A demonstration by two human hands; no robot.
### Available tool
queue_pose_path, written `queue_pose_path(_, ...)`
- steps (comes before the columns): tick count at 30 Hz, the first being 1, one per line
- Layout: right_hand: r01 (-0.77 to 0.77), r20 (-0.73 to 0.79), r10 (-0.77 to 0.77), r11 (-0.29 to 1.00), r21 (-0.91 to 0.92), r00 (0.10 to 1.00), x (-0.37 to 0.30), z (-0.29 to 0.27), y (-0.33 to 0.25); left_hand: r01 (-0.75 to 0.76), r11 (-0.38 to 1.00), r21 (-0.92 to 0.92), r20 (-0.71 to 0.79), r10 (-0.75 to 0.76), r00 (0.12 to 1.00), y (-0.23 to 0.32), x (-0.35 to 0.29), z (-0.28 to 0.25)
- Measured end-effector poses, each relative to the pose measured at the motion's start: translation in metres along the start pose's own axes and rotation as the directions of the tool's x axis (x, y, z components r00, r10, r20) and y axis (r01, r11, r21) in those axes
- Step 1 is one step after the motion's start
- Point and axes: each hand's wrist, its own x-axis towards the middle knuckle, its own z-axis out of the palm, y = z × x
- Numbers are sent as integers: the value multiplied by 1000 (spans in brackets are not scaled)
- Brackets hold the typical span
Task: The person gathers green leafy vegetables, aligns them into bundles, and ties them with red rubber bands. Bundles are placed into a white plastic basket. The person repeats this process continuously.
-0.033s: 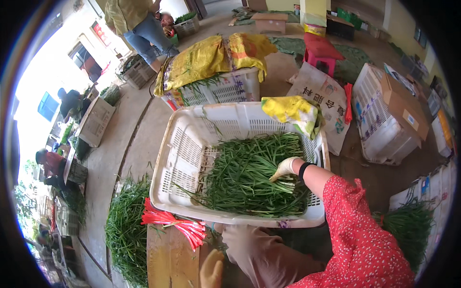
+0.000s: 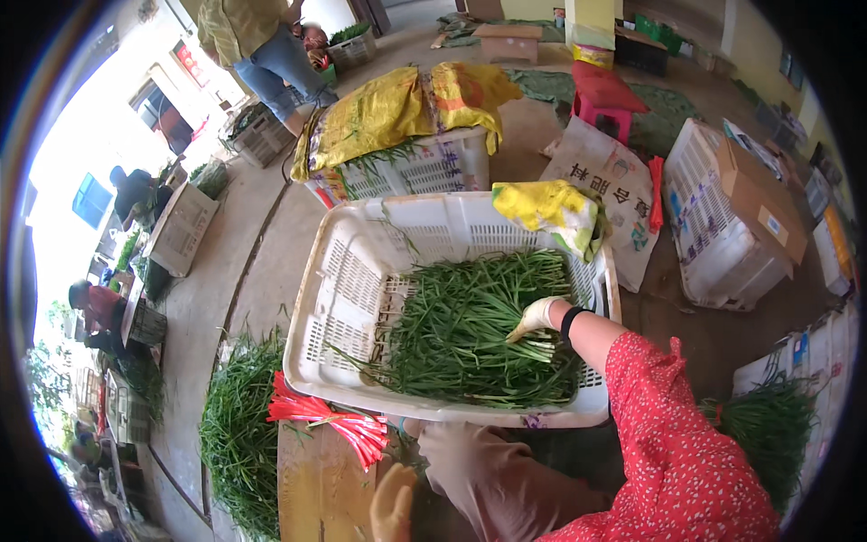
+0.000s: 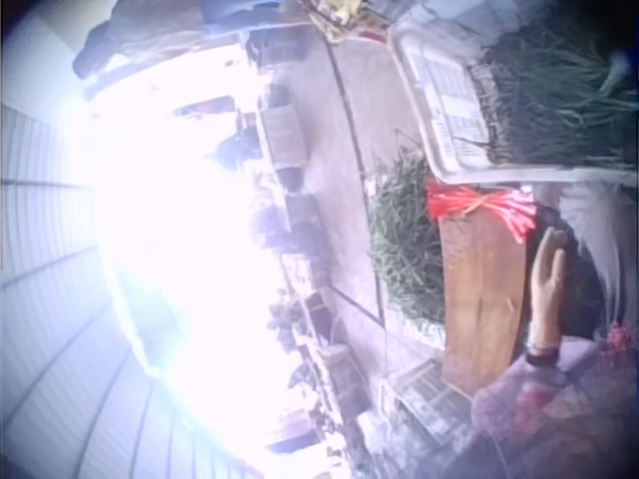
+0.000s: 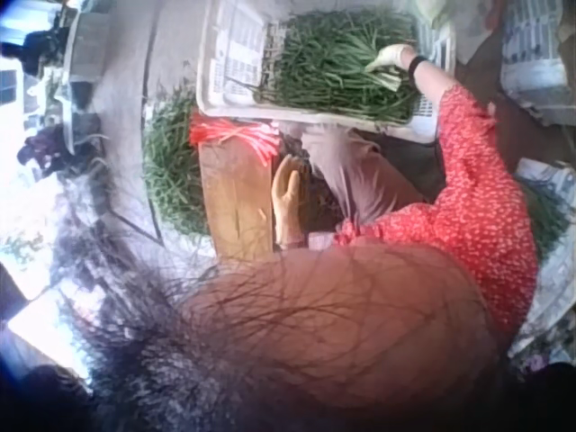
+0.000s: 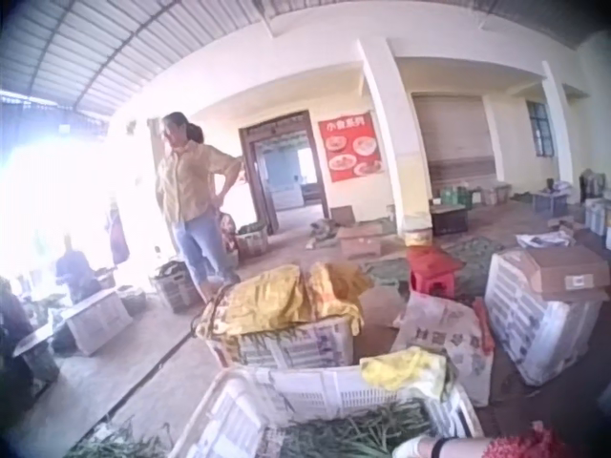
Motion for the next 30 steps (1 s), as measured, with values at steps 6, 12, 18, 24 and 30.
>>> queue_pose_path(6, -4, -367, 32, 997, 76, 930, 37, 47, -13, -178, 984, 23, -81, 179, 981, 57, 20, 26)
queue_pose_path(12, 147, -271, -113, 983, 109, 956, -9, -6, 0, -179, 984, -22, -5, 179, 984, 84, 10, 45)
queue_pose_path(18, 251, -142, -209, 864, 436, 967, -26, -22, 22, -142, 983, -115, 37, 147, 988, 117, 10, 93)
queue_pose_path(24, 310, -284, -173, 765, 565, 943, -36, 1, 36, 84, 906, -415, 310, 54, 949, 93, 49, 159)
queue_pose_path(30, 194, -572, -242, 970, -145, 784, -107, 16, -16, 475, 647, -597, 386, -288, 877, -20, 126, 202)
